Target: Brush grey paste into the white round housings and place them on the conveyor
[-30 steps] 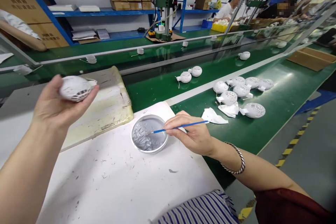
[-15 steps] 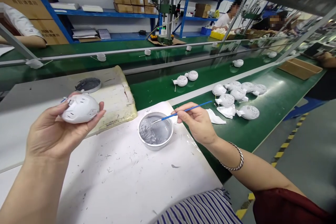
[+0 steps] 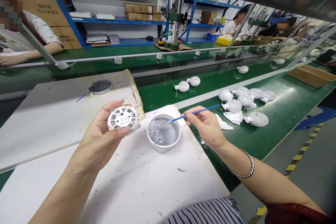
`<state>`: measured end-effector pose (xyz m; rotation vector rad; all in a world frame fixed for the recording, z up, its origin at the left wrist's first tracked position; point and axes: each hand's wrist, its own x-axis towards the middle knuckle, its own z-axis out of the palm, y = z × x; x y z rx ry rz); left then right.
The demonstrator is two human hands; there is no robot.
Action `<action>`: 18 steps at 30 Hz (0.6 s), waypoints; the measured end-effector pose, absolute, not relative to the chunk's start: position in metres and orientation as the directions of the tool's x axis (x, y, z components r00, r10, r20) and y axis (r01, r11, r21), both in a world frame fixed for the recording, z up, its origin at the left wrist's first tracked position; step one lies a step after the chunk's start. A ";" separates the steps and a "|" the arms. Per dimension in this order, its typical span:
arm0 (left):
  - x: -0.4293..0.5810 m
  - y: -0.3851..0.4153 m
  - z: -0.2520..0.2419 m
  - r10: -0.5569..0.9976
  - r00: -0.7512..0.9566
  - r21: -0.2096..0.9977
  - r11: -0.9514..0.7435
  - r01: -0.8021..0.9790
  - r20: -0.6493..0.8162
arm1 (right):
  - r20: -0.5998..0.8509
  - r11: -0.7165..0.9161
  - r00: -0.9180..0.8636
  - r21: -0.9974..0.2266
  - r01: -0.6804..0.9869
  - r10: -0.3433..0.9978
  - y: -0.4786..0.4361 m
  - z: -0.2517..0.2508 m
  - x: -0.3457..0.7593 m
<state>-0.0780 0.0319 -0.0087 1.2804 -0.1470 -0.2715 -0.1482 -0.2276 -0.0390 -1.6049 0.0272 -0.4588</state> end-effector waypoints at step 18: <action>-0.073 0.029 -0.016 -0.276 0.906 0.892 0.233 0.387 -0.321 | -0.014 0.464 0.946 -0.874 0.146 -0.324 -0.229 0.002 -0.118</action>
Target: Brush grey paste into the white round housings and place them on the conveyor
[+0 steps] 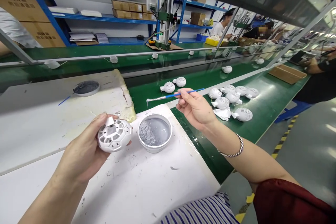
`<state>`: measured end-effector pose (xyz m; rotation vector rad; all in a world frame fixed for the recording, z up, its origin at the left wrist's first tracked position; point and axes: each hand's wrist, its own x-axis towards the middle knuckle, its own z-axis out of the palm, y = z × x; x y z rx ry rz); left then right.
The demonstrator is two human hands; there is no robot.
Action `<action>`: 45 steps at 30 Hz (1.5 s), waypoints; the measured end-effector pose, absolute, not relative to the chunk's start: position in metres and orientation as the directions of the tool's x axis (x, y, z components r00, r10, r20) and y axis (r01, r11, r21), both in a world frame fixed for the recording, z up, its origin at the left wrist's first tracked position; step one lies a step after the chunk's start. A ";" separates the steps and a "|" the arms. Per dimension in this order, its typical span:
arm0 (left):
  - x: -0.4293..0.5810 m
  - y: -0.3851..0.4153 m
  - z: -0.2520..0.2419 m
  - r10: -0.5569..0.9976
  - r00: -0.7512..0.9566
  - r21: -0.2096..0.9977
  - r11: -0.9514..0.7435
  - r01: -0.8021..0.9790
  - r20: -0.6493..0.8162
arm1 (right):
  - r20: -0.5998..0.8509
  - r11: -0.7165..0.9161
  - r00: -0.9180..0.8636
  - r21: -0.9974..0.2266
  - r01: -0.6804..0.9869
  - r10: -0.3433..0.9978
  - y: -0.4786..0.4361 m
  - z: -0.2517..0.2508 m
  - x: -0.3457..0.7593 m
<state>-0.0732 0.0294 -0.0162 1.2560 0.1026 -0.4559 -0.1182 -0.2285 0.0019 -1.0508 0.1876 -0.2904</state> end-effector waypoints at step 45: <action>-0.091 0.026 -0.018 -0.269 0.963 0.964 0.254 0.073 -0.002 | 0.813 -0.338 0.554 -0.580 0.741 -0.180 -0.207 0.035 -0.167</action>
